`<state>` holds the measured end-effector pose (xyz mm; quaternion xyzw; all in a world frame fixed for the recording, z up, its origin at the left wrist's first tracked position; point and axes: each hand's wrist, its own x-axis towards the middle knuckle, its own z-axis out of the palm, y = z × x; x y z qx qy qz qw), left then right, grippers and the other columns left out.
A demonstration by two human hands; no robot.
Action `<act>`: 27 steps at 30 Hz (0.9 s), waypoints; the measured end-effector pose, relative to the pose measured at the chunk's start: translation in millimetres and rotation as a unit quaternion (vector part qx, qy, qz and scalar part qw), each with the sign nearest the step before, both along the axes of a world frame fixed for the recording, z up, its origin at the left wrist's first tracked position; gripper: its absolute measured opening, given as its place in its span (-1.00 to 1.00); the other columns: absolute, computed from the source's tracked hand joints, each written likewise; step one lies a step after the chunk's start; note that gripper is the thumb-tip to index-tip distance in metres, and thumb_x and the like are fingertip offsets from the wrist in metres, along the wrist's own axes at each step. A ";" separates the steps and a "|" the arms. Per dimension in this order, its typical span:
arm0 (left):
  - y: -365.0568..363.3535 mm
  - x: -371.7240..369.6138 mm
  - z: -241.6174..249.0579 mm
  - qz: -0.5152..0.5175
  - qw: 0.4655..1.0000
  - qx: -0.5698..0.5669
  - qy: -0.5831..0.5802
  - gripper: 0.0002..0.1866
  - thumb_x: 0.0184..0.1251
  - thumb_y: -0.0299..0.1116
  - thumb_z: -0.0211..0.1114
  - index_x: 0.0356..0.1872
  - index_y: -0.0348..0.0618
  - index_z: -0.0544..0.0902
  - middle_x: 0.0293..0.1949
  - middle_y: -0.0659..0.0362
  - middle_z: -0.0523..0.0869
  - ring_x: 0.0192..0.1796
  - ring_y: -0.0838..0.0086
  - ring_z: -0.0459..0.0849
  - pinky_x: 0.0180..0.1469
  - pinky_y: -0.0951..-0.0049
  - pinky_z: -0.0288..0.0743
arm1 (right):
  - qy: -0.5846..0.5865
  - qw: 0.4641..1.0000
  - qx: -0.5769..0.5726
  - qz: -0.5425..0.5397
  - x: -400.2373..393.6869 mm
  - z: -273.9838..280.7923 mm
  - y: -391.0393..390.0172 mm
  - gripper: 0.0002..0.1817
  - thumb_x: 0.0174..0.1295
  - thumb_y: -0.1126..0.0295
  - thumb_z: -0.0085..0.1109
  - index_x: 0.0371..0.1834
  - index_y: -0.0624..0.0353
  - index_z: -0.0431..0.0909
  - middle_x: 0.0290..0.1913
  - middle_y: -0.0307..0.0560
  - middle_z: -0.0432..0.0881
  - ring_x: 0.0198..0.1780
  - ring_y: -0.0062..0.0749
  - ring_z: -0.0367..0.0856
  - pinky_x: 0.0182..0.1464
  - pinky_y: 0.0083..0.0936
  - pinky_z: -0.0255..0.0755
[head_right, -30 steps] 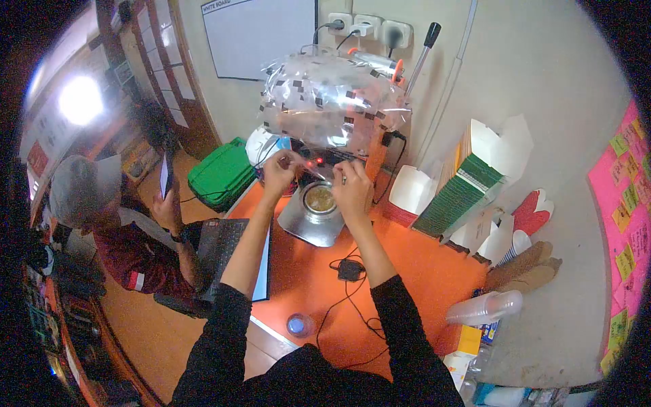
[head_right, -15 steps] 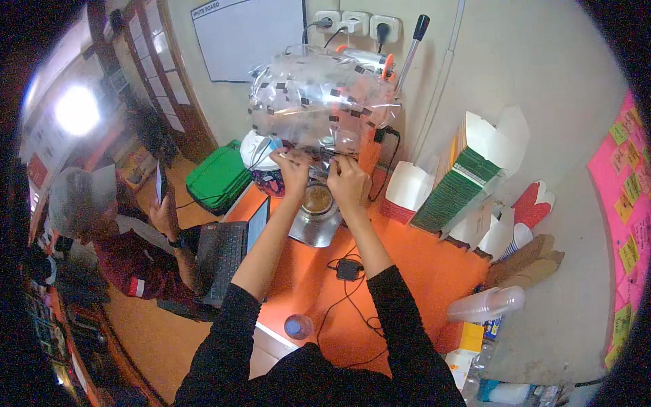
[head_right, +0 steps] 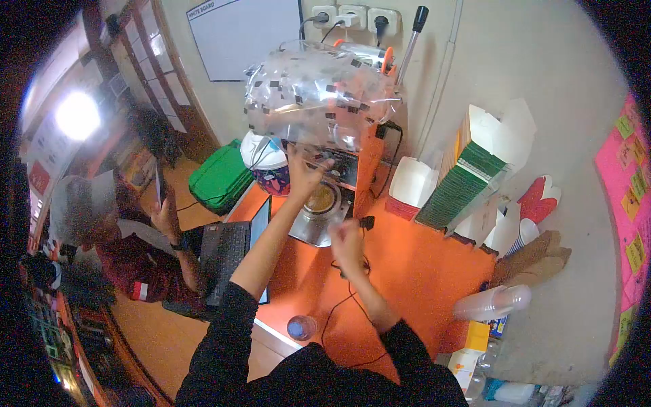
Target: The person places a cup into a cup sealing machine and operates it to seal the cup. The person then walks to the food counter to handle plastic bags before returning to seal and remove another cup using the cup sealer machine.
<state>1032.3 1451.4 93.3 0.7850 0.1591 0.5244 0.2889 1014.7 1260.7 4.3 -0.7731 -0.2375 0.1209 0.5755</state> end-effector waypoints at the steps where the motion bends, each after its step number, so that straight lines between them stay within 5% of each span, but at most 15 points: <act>1: -6.3 -2.9 9.4 -0.022 0.999 -0.040 -0.023 -0.48 -0.17 -0.28 0.61 -0.18 -0.30 0.57 0.13 -0.21 0.37 0.13 -0.02 0.42 0.25 0.09 0.30 | 0.186 0.980 -0.044 0.058 -12.3 -24.8 -5.7 -0.68 0.24 0.15 0.28 -0.22 0.15 0.44 -0.40 -0.10 0.66 -0.50 -0.38 0.66 -0.45 -0.43 0.52; 3: -7.9 -3.5 4.3 -0.049 0.995 -0.081 -0.033 -0.48 -0.17 -0.28 0.61 -0.19 -0.30 0.58 0.13 -0.22 0.37 0.11 -0.02 0.43 0.26 0.10 0.30 | 0.426 0.900 0.040 0.087 -41.6 -23.1 -5.7 -0.72 0.29 0.20 0.24 -0.09 0.12 0.46 -0.20 -0.10 0.68 -0.34 -0.44 0.69 -0.31 -0.51 0.58; 4: -1.8 -0.4 0.4 -0.052 0.995 -0.081 -0.020 -0.50 -0.17 -0.29 0.61 -0.21 -0.30 0.57 0.11 -0.20 0.38 0.08 0.00 0.44 0.24 0.11 0.31 | 0.433 0.897 0.044 0.081 -53.5 -24.0 1.6 -0.72 0.29 0.20 0.24 -0.09 0.12 0.46 -0.20 -0.10 0.68 -0.34 -0.44 0.69 -0.31 -0.51 0.58; 6: 0.4 -1.6 1.7 -0.068 0.992 -0.106 0.033 -0.50 -0.19 -0.32 0.61 -0.22 -0.29 0.57 0.01 -0.11 0.43 0.02 0.05 0.45 0.17 0.13 0.35 | 0.507 0.819 0.247 0.100 -68.2 -31.5 18.6 -0.71 0.33 0.29 0.21 -0.02 0.21 0.42 -0.31 -0.14 0.58 -0.23 -0.37 0.68 -0.10 -0.46 0.61; 10: 4.2 0.1 3.2 -0.053 0.994 -0.088 0.048 -0.49 -0.19 -0.32 0.61 -0.19 -0.27 0.57 -0.07 -0.04 0.44 0.00 0.07 0.45 0.11 0.15 0.38 | 0.616 0.709 0.332 0.085 -65.7 -55.5 46.5 -0.78 0.35 0.39 0.18 -0.03 0.21 0.45 -0.16 -0.13 0.61 -0.12 -0.34 0.67 0.00 -0.48 0.61; 16: 7.5 2.2 1.8 -0.072 0.993 -0.092 0.026 -0.50 -0.24 -0.39 0.63 -0.24 -0.26 0.53 -0.09 -0.01 0.44 0.00 0.07 0.44 0.04 0.16 0.40 | 0.531 0.775 0.343 0.005 -69.2 -33.5 55.4 -0.80 0.30 0.49 0.20 -0.05 0.22 0.46 -0.21 -0.18 0.62 -0.18 -0.37 0.68 -0.05 -0.54 0.66; 18: 1.6 -0.6 6.1 -0.031 0.999 0.002 -0.008 -0.57 -0.08 -0.40 0.62 -0.39 -0.20 0.43 -0.38 0.21 0.49 -0.40 0.44 0.48 -0.27 0.44 0.45 | 0.556 0.756 0.344 -0.022 -64.9 -35.4 65.3 -0.80 0.30 0.50 0.19 -0.05 0.22 0.47 -0.22 -0.17 0.62 -0.21 -0.37 0.69 -0.09 -0.54 0.67; 20: 4.2 -0.3 5.5 -0.045 0.999 -0.013 0.003 -0.57 -0.07 -0.39 0.61 -0.38 -0.20 0.43 -0.36 0.21 0.49 -0.37 0.45 0.49 -0.26 0.46 0.45 | 0.579 0.737 0.345 -0.047 -56.9 -34.2 71.5 -0.80 0.30 0.51 0.19 -0.05 0.21 0.47 -0.22 -0.16 0.62 -0.23 -0.37 0.69 -0.13 -0.54 0.68; 25: 9.3 5.9 -3.0 -0.147 0.979 -0.133 -0.050 -0.57 -0.04 -0.41 0.60 -0.40 -0.19 0.41 -0.32 0.21 0.51 -0.30 0.48 0.51 -0.22 0.50 0.46 | 0.521 0.784 0.334 -0.046 -33.4 -38.3 85.3 -0.84 0.30 0.50 0.17 -0.09 0.23 0.49 -0.29 -0.11 0.64 -0.37 -0.39 0.68 -0.28 -0.54 0.67; 27: 2.3 0.5 8.2 -0.053 0.998 -0.026 -0.012 -0.60 -0.05 -0.46 0.60 -0.37 -0.20 0.46 -0.33 0.22 0.55 -0.29 0.51 0.52 -0.21 0.50 0.47 | 0.518 0.784 0.338 -0.049 -25.0 -47.5 96.1 -0.86 0.31 0.52 0.12 -0.10 0.22 0.49 -0.32 -0.12 0.65 -0.39 -0.40 0.68 -0.31 -0.53 0.66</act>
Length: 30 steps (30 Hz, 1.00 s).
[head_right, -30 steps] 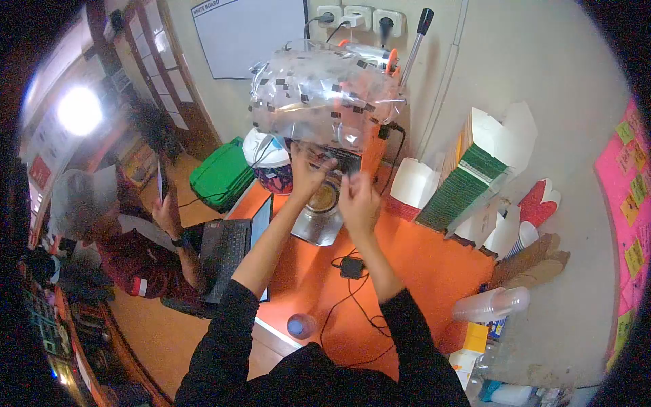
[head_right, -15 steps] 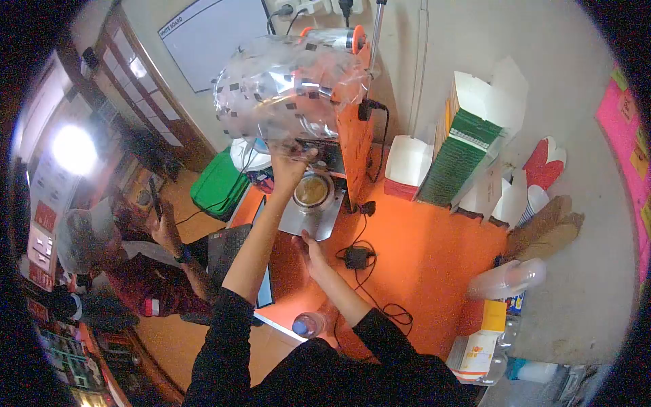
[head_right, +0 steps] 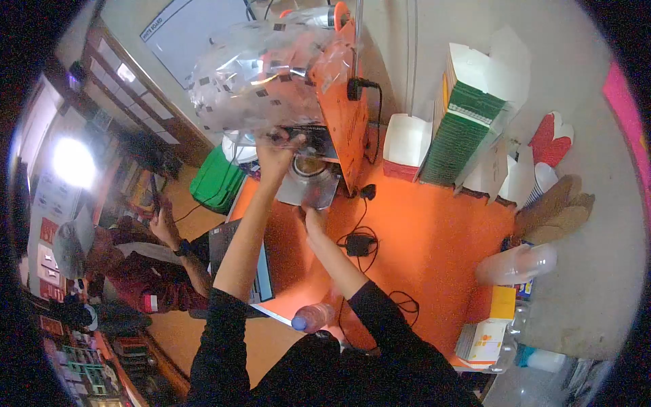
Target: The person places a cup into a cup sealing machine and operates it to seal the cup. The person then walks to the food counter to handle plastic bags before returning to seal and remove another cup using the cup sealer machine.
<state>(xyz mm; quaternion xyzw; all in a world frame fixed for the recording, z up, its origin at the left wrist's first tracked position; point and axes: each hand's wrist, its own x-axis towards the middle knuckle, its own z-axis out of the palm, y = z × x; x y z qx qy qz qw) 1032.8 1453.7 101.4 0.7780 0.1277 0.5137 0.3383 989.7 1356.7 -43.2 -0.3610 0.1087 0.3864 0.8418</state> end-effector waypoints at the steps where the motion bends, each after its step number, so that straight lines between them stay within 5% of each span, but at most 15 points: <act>1: -2.1 -2.3 5.1 -0.001 1.000 -0.001 0.005 -0.60 -0.05 -0.46 0.60 -0.37 -0.20 0.46 -0.33 0.22 0.55 -0.29 0.51 0.52 -0.21 0.50 0.47 | 0.005 1.000 0.006 -0.017 3.0 -1.4 3.1 -0.87 0.30 0.53 0.11 -0.10 0.21 0.49 -0.33 -0.14 0.65 -0.39 -0.42 0.68 -0.31 -0.54 0.65; 4: -1.2 -6.5 13.9 -0.002 0.998 -0.028 0.063 -0.55 -0.24 -0.43 0.66 -0.30 -0.29 0.59 -0.25 0.12 0.60 -0.23 0.31 0.59 -0.12 0.34 0.51 | 0.003 1.000 -0.011 -0.014 12.5 8.3 2.1 -0.86 0.27 0.53 0.11 -0.12 0.17 0.51 -0.33 -0.16 0.65 -0.39 -0.46 0.67 -0.34 -0.59 0.62; 8: -2.2 -8.6 18.8 -0.095 0.991 -0.094 -0.001 -0.61 -0.16 -0.48 0.63 -0.25 -0.28 0.66 -0.28 0.15 0.74 -0.26 0.44 0.66 -0.19 0.43 0.53 | -0.029 0.999 -0.021 -0.009 26.3 6.4 7.7 -0.88 0.26 0.49 0.18 -0.15 0.13 0.53 -0.37 -0.20 0.65 -0.40 -0.51 0.67 -0.41 -0.66 0.54; 10: -6.1 -10.1 25.9 -0.035 0.997 -0.058 0.042 -0.69 -0.13 -0.42 0.64 -0.48 -0.21 0.60 -0.50 0.25 0.60 -0.44 0.55 0.52 -0.34 0.48 0.43 | -0.029 0.999 -0.028 -0.006 33.1 7.5 12.6 -0.88 0.25 0.48 0.19 -0.17 0.12 0.54 -0.39 -0.22 0.65 -0.41 -0.53 0.66 -0.44 -0.68 0.51; 20: 1.7 -8.2 21.5 -0.024 0.996 -0.053 0.068 -0.70 -0.14 -0.41 0.64 -0.59 -0.21 0.60 -0.59 0.24 0.64 -0.52 0.56 0.53 -0.40 0.51 0.42 | -0.054 0.996 -0.063 -0.027 54.5 6.9 23.4 -0.88 0.25 0.46 0.23 -0.17 0.10 0.54 -0.45 -0.25 0.64 -0.53 -0.59 0.58 -0.54 -0.67 0.40; 23: -0.3 -8.4 23.7 -0.020 0.995 -0.076 0.065 -0.69 -0.20 -0.45 0.65 -0.47 -0.24 0.65 -0.45 0.23 0.68 -0.41 0.55 0.58 -0.31 0.48 0.50 | -0.061 0.996 -0.063 -0.030 63.6 10.5 23.6 -0.85 0.24 0.45 0.26 -0.15 0.11 0.54 -0.45 -0.25 0.64 -0.53 -0.59 0.58 -0.53 -0.66 0.38; 30: -5.4 -9.4 29.3 -0.037 0.992 -0.099 0.073 -0.72 -0.15 -0.43 0.63 -0.62 -0.25 0.61 -0.62 0.22 0.65 -0.55 0.57 0.52 -0.46 0.49 0.43 | -0.060 0.991 -0.088 -0.077 75.6 18.7 30.8 -0.86 0.22 0.45 0.31 -0.21 0.14 0.56 -0.45 -0.23 0.66 -0.52 -0.59 0.58 -0.54 -0.65 0.35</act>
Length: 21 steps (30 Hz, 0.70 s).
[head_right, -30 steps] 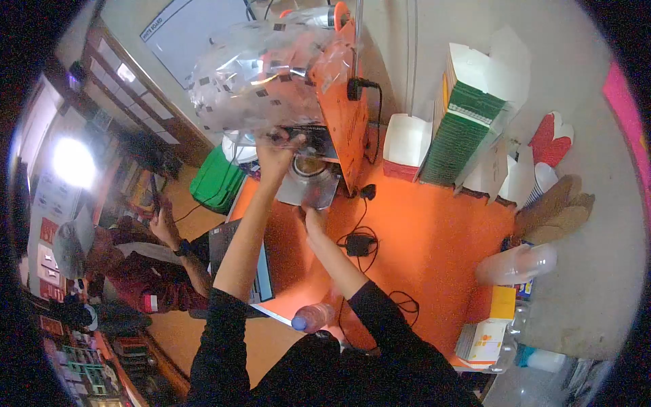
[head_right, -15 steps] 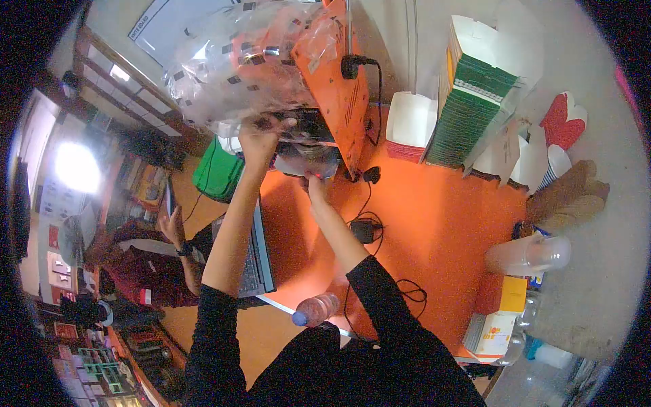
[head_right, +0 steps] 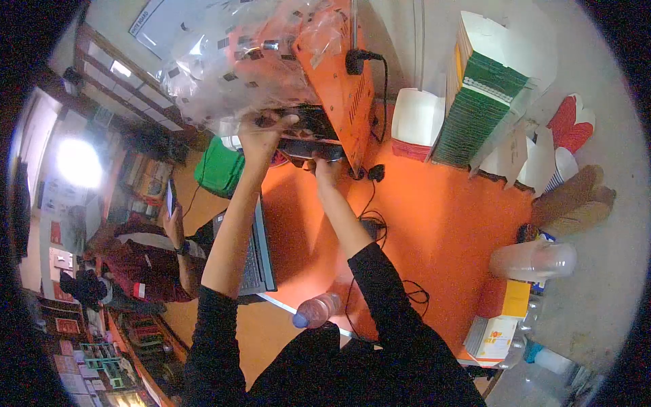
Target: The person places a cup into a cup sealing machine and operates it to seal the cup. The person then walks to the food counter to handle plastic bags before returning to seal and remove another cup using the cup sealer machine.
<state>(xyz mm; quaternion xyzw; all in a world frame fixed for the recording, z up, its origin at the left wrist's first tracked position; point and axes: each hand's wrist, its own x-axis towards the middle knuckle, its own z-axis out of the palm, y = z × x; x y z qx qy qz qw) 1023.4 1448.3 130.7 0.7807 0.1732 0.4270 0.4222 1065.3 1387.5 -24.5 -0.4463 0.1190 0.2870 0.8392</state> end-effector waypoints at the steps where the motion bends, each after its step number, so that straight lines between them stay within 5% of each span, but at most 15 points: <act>1: 0.4 0.7 -0.4 0.012 1.000 0.010 -0.007 -0.71 -0.15 -0.43 0.63 -0.63 -0.26 0.60 -0.63 0.22 0.64 -0.56 0.58 0.52 -0.47 0.50 0.42 | 0.001 1.000 0.000 0.001 0.4 2.5 -0.4 -0.86 0.22 0.45 0.31 -0.21 0.14 0.56 -0.45 -0.23 0.66 -0.52 -0.59 0.58 -0.54 -0.65 0.35; 16: -7.3 -2.0 5.6 0.017 1.000 0.011 -0.002 -0.73 -0.11 -0.45 0.61 -0.62 -0.28 0.61 -0.66 0.21 0.64 -0.65 0.59 0.50 -0.62 0.53 0.34 | -0.030 0.999 0.028 0.018 9.9 -9.7 4.1 -0.90 0.25 0.47 0.28 -0.27 0.21 0.54 -0.46 -0.20 0.65 -0.51 -0.55 0.60 -0.51 -0.61 0.43; 21: -12.0 -4.8 11.2 0.007 1.000 0.000 0.020 -0.74 -0.05 -0.44 0.58 -0.64 -0.31 0.62 -0.65 0.16 0.67 -0.67 0.58 0.53 -0.67 0.52 0.34 | -0.069 0.994 0.073 0.050 0.9 4.4 -13.2 -0.74 0.25 0.39 0.29 -0.05 0.16 0.48 -0.47 -0.20 0.63 -0.47 -0.49 0.63 -0.44 -0.59 0.51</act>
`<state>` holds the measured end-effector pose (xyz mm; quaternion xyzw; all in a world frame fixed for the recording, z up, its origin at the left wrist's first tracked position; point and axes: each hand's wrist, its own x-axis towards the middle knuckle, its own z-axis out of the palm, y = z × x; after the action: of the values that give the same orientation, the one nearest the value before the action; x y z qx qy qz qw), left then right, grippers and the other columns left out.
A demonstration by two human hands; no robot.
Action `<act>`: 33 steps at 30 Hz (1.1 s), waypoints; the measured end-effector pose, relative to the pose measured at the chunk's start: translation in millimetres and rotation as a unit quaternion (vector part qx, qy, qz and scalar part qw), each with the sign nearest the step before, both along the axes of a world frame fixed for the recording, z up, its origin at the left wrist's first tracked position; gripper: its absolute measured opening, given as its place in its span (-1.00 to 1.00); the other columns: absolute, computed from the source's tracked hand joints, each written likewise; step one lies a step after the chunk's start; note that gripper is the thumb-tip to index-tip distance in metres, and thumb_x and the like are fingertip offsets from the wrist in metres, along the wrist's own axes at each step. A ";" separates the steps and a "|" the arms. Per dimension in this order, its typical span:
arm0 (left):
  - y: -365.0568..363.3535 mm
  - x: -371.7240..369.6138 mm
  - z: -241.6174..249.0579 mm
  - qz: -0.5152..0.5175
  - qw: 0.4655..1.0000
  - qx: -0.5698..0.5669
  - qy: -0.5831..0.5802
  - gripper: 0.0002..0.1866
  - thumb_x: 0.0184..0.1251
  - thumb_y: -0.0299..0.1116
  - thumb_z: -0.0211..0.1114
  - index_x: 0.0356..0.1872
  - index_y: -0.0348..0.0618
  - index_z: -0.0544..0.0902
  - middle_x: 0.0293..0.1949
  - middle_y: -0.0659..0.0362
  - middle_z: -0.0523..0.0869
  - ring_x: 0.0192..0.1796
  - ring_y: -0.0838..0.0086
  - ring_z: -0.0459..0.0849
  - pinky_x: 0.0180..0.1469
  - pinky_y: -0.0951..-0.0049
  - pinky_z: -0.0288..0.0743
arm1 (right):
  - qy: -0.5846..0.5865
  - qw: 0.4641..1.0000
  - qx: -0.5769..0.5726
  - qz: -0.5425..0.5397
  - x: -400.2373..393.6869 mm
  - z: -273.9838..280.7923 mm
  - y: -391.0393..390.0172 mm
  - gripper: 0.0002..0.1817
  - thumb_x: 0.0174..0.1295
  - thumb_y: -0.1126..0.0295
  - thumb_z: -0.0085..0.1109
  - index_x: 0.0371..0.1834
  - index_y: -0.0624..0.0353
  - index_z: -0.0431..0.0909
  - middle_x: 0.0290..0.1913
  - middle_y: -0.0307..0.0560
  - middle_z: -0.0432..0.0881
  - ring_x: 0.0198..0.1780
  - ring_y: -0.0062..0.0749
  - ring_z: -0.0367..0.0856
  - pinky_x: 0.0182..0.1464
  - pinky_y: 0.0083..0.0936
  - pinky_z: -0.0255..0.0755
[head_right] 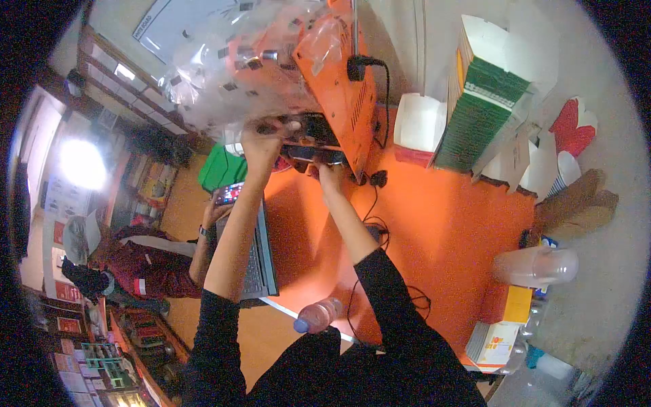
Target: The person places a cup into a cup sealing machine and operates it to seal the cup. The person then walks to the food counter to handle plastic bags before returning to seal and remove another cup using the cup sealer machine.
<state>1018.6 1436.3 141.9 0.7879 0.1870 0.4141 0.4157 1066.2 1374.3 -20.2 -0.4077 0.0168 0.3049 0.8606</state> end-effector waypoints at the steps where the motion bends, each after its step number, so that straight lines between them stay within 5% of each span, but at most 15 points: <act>1: 6.7 1.3 -5.3 -0.011 1.000 0.016 0.001 -0.74 -0.04 -0.43 0.57 -0.64 -0.31 0.62 -0.64 0.15 0.67 -0.68 0.57 0.54 -0.66 0.52 0.36 | -0.007 1.000 0.002 -0.001 -4.8 0.4 -6.5 -0.74 0.25 0.39 0.29 -0.05 0.16 0.48 -0.47 -0.20 0.63 -0.47 -0.49 0.63 -0.44 -0.59 0.51; 3: 6.8 -1.1 -6.2 -0.019 0.999 0.036 -0.016 -0.74 -0.05 -0.42 0.58 -0.62 -0.31 0.62 -0.64 0.13 0.68 -0.70 0.54 0.53 -0.66 0.51 0.39 | 0.005 0.999 -0.018 0.036 -13.1 -6.8 -23.7 -0.65 0.28 0.36 0.23 0.09 0.14 0.42 -0.46 -0.18 0.63 -0.50 -0.48 0.62 -0.46 -0.58 0.53; 5: -0.1 -2.3 0.3 -0.019 0.996 -0.082 0.011 -0.71 -0.11 -0.45 0.61 -0.63 -0.23 0.58 -0.58 0.22 0.65 -0.56 0.56 0.55 -0.45 0.52 0.45 | -0.081 0.928 -0.204 0.302 3.6 -7.3 -59.6 -0.74 0.32 0.34 0.13 0.00 0.21 0.53 -0.50 -0.17 0.62 -0.55 -0.48 0.61 -0.49 -0.56 0.53; 7: 28.6 12.0 -37.8 0.017 0.997 -0.007 -0.077 -0.71 -0.11 -0.47 0.61 -0.55 -0.24 0.56 -0.55 0.19 0.66 -0.56 0.53 0.57 -0.44 0.50 0.51 | -0.259 0.833 -0.315 0.373 28.1 63.0 -98.7 -0.71 0.32 0.24 0.11 -0.34 0.25 0.67 -0.53 -0.12 0.65 -0.66 -0.46 0.56 -0.57 -0.51 0.43; 10: 21.3 8.5 -32.9 0.039 0.998 0.021 -0.046 -0.69 -0.10 -0.49 0.60 -0.44 -0.29 0.58 -0.52 0.16 0.67 -0.51 0.51 0.62 -0.45 0.50 0.52 | -0.464 0.846 -0.258 -0.045 82.5 158.9 -110.4 -0.60 0.36 0.25 0.01 -0.59 0.24 0.61 -0.55 -0.05 0.64 -0.49 -0.36 0.61 -0.38 -0.34 0.45; 13: 13.5 3.1 -17.5 -0.006 0.999 -0.001 -0.044 -0.66 -0.11 -0.48 0.61 -0.35 -0.32 0.60 -0.52 0.19 0.65 -0.47 0.50 0.63 -0.45 0.49 0.52 | -0.563 0.765 -0.215 -0.228 134.0 281.8 -85.3 -0.71 0.36 0.25 -0.01 -0.33 0.24 0.60 -0.50 0.09 0.61 -0.38 -0.08 0.64 -0.27 -0.23 0.44; 15: 6.1 -2.2 -8.7 -0.032 0.996 -0.083 -0.002 -0.61 -0.11 -0.49 0.61 -0.26 -0.34 0.60 -0.52 0.19 0.64 -0.45 0.49 0.63 -0.45 0.48 0.52 | -0.680 0.677 -0.171 -0.224 178.8 330.3 -41.4 -0.73 0.33 0.27 0.00 -0.24 0.20 0.65 -0.35 0.15 0.66 -0.26 -0.03 0.67 -0.15 -0.23 0.49; 17: 7.4 5.0 -19.5 -0.074 0.978 -0.133 -0.142 -0.59 -0.10 -0.51 0.60 -0.22 -0.33 0.58 -0.49 0.19 0.65 -0.45 0.49 0.64 -0.46 0.47 0.52 | -0.800 0.536 -0.196 -0.184 240.8 345.4 8.1 -0.69 0.27 0.19 0.10 -0.15 0.19 0.66 -0.33 0.09 0.69 -0.23 -0.17 0.67 -0.17 -0.33 0.51; 18: 15.7 4.6 -26.3 -0.027 0.996 -0.010 -0.085 -0.60 -0.08 -0.53 0.59 -0.21 -0.30 0.58 -0.45 0.18 0.66 -0.42 0.50 0.65 -0.44 0.45 0.55 | -0.802 0.534 -0.191 -0.188 250.7 353.1 21.6 -0.69 0.27 0.19 0.10 -0.15 0.19 0.66 -0.33 0.09 0.69 -0.23 -0.17 0.67 -0.17 -0.33 0.51; 20: 14.9 4.8 -24.4 -0.053 0.993 -0.036 -0.099 -0.59 -0.08 -0.51 0.60 -0.20 -0.29 0.57 -0.44 0.19 0.65 -0.41 0.50 0.65 -0.41 0.45 0.55 | -0.840 0.341 -0.423 -0.009 260.8 362.3 42.9 -0.56 0.18 0.03 0.20 -0.10 0.18 0.67 -0.15 0.19 0.69 -0.07 0.03 0.65 0.00 -0.26 0.52; 23: 10.2 3.8 -16.9 -0.063 0.985 -0.063 -0.150 -0.61 -0.05 -0.48 0.60 -0.22 -0.29 0.57 -0.46 0.21 0.64 -0.39 0.50 0.63 -0.32 0.48 0.55 | -0.776 0.319 -0.545 0.007 274.7 349.5 58.5 -0.46 0.10 -0.09 0.24 -0.10 0.16 0.68 -0.06 0.19 0.67 -0.06 0.11 0.63 0.01 -0.22 0.51; 27: 6.6 0.0 -8.6 -0.030 0.999 -0.006 -0.019 -0.52 -0.11 -0.53 0.60 -0.13 -0.23 0.54 -0.41 0.23 0.65 -0.36 0.49 0.61 -0.25 0.51 0.56 | -0.821 0.345 -0.450 -0.070 272.8 339.2 47.4 -0.71 0.13 0.21 0.22 -0.14 0.12 0.60 -0.16 0.17 0.64 -0.14 0.12 0.62 -0.08 -0.10 0.50; 29: -7.3 0.3 0.5 -0.126 0.964 -0.159 -0.171 -0.61 -0.01 -0.73 0.38 -0.11 -0.36 0.48 -0.31 0.09 0.61 -0.39 0.24 0.70 -0.37 0.17 0.77 | -0.831 0.334 -0.427 -0.124 267.6 328.7 48.5 -0.73 0.11 0.28 0.20 -0.14 0.12 0.57 -0.19 0.16 0.63 -0.15 0.11 0.62 -0.10 -0.09 0.49; 30: -6.8 -1.4 2.2 -0.107 0.979 -0.118 -0.130 -0.59 0.02 -0.77 0.35 -0.07 -0.33 0.46 -0.30 0.05 0.58 -0.36 0.17 0.69 -0.34 0.05 0.79 | -0.839 0.321 -0.400 -0.182 267.6 325.3 49.6 -0.75 0.10 0.35 0.19 -0.14 0.12 0.54 -0.21 0.14 0.61 -0.16 0.10 0.62 -0.11 -0.09 0.49; 33: 5.5 6.7 -12.1 -0.161 0.935 -0.249 -0.196 -0.53 -0.02 -0.77 0.38 -0.05 -0.31 0.45 -0.28 0.07 0.58 -0.30 0.20 0.68 -0.34 0.09 0.79 | -0.842 0.345 -0.393 -0.134 272.6 329.2 48.6 -0.74 0.10 0.38 0.18 -0.12 0.13 0.54 -0.21 0.13 0.62 -0.15 0.10 0.62 -0.11 -0.08 0.49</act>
<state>1025.3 1441.8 129.9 0.5820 0.0698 0.4277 0.6881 1338.9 1422.9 309.1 -0.7331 -0.5445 -0.3596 0.1919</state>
